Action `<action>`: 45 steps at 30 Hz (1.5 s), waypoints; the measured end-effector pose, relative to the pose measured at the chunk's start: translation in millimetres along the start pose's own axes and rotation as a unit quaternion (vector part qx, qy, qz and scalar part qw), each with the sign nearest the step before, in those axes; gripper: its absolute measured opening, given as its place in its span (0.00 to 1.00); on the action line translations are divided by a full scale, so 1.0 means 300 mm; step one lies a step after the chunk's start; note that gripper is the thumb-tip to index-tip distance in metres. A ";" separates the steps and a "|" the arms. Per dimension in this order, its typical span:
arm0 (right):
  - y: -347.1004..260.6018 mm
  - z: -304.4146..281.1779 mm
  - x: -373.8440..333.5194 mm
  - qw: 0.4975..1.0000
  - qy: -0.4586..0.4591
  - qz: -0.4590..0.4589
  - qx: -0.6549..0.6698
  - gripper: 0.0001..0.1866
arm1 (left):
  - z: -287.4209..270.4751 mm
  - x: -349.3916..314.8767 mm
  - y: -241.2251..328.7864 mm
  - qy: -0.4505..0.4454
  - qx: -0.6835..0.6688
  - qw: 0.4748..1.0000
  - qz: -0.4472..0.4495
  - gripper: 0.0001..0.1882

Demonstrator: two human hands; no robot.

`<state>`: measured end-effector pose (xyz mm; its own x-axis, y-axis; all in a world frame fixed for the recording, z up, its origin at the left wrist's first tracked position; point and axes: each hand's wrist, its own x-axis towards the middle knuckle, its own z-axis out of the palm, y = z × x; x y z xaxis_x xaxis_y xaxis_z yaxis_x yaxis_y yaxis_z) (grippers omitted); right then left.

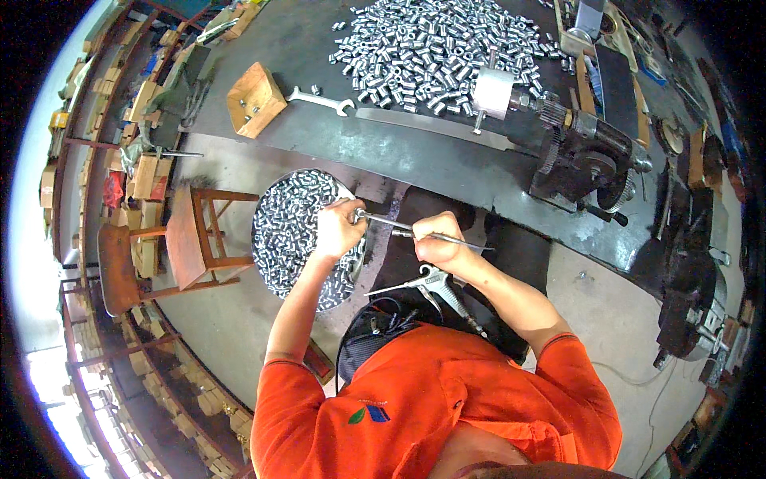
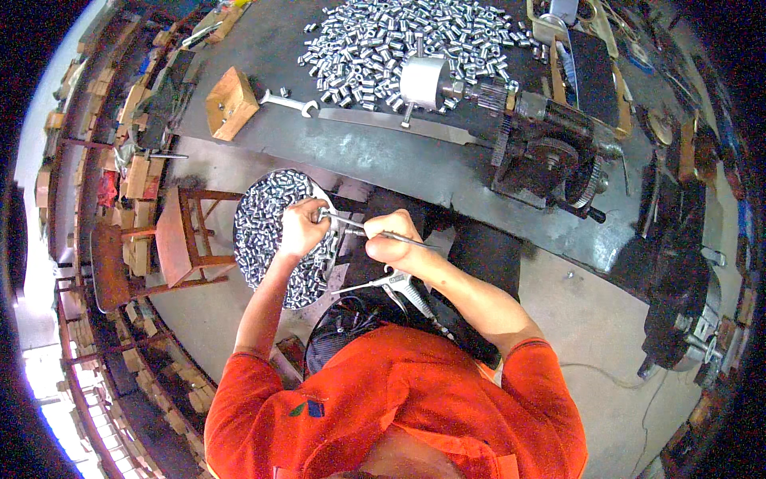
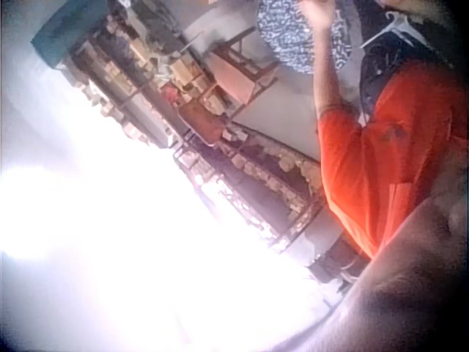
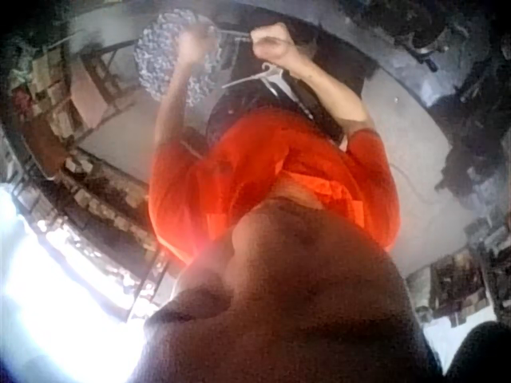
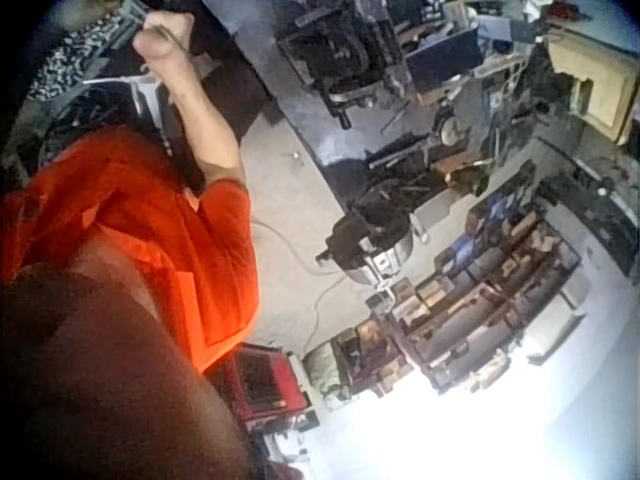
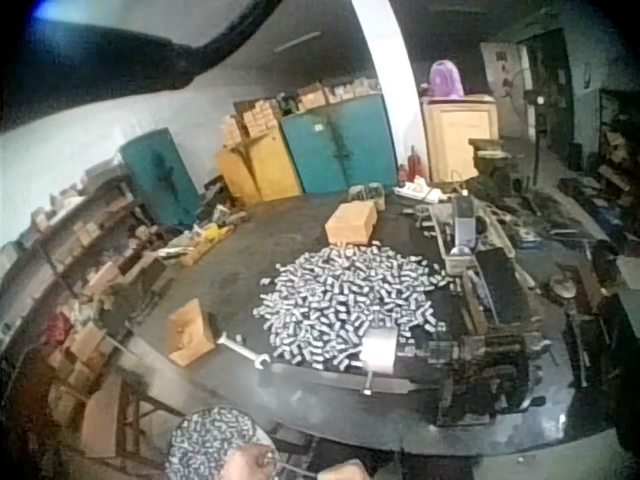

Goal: The person repeatedly picks up small metal fasteners from a large pile on a workbench and uses a pair of pliers to manipulate them. The person holds the fastener with the pliers and appears to be tightening or adjusting it before placing it into a perforated metal container. The task involves repetitive handling of individual fasteners one at a time.

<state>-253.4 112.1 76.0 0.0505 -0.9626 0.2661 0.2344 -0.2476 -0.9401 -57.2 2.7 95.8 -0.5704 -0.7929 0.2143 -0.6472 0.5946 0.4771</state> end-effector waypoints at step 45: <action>0.005 0.005 0.023 0.985 -0.007 -0.069 -0.158 0.19 | 0.106 -0.231 -0.673 -0.083 -0.036 0.961 -0.261 0.15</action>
<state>-251.4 105.4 76.7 0.0538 -0.9163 0.3970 -0.0730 -0.4001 -0.9136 96.9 -58.1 -42.4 -0.2544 -0.9447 -0.2067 -0.8342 0.1062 0.5411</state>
